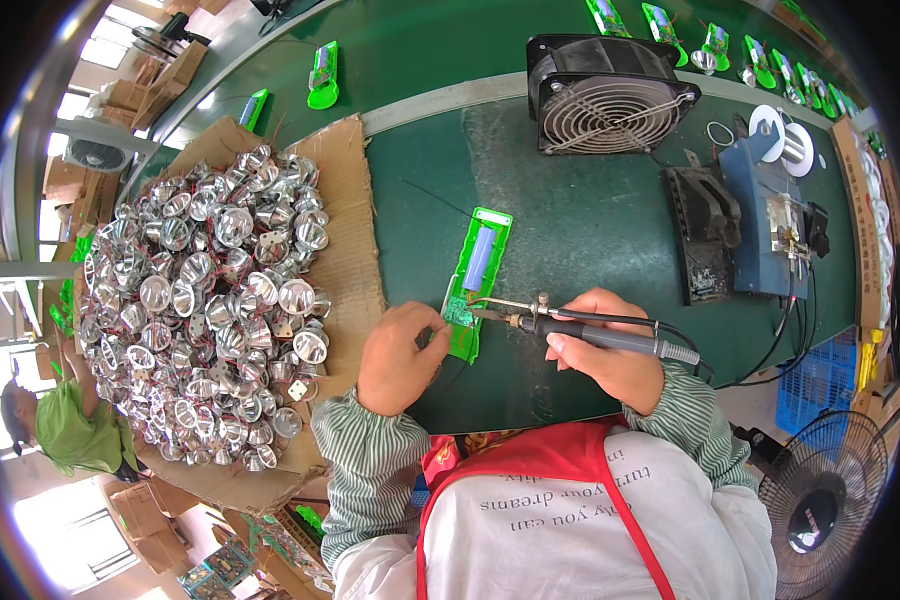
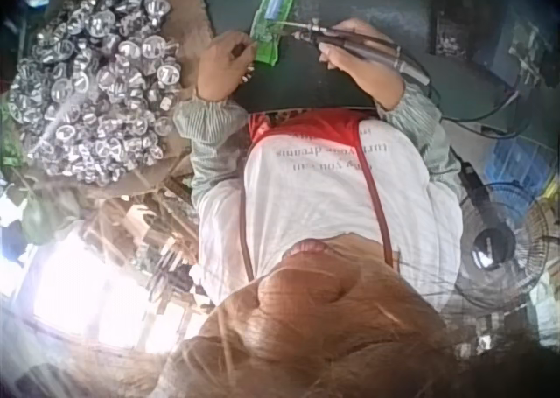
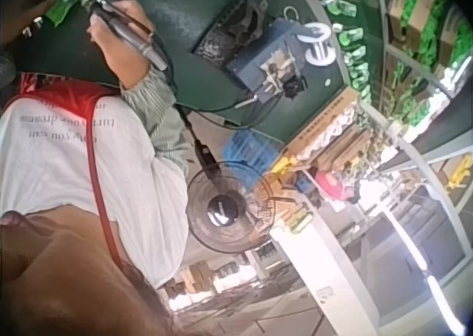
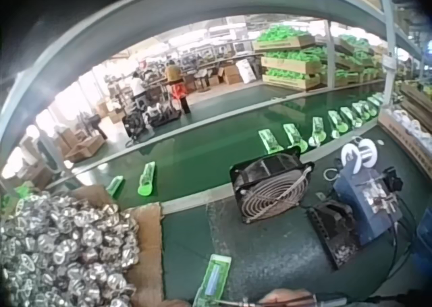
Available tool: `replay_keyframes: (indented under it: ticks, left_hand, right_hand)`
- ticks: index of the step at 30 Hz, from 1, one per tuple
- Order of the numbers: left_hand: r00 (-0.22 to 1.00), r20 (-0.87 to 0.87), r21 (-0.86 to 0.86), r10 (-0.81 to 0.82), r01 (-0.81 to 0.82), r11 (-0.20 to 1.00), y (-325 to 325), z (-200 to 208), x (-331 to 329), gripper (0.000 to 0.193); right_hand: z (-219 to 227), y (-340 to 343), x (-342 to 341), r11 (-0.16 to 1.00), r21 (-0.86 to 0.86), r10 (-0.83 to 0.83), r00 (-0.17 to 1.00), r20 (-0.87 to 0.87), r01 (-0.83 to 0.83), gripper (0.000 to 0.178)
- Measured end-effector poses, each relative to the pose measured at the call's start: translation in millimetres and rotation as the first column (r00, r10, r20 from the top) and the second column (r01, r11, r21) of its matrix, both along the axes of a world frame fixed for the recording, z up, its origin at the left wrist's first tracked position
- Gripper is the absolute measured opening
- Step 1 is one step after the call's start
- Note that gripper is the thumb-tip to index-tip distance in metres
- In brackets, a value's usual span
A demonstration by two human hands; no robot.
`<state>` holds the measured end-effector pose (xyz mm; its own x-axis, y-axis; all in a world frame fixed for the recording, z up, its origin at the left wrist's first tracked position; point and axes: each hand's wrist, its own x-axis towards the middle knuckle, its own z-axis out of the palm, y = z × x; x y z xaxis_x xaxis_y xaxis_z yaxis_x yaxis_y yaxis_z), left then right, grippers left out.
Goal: The person solders wires onto flashlight circuit assemblies using a soldering iron and places the assembled units onto the conveyor belt.
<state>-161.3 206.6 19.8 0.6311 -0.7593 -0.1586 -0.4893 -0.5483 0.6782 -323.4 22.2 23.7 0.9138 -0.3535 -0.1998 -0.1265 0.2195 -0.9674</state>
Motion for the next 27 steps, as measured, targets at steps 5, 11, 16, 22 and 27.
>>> replay_keyframes:
  ticks: [5,11,16,22,27]
  left_hand:
    - [0.992,0.123,-0.043,-0.030,0.036,0.998,4.1,0.7,-3.7,0.009]
    - [0.971,0.120,-0.186,0.206,-0.182,0.966,17.1,-1.0,-20.9,0.012]
    - [0.894,-0.074,-0.223,0.441,-0.446,0.867,22.9,-8.2,-28.9,0.014]
    - [0.912,0.026,-0.203,0.410,-0.396,0.895,16.2,-4.9,-30.8,0.009]
    - [0.944,0.280,-0.135,0.175,-0.141,0.981,1.2,-5.6,-32.0,0.008]
  right_hand:
    - [2.6,-0.9,-4.4,0.999,0.052,-0.002,1.000,0.012,0.001,0.017]
    - [0.4,-5.2,-9.8,0.999,0.035,-0.012,1.000,0.014,0.012,0.017]
    - [-0.2,-5.5,-8.8,0.997,0.082,0.002,1.000,-0.005,-0.002,0.017]
    - [-0.6,-4.5,-8.4,0.996,0.088,-0.006,1.000,0.009,0.005,0.017]
    - [1.1,-2.4,-4.9,0.994,0.107,0.000,1.000,-0.022,0.002,0.017]
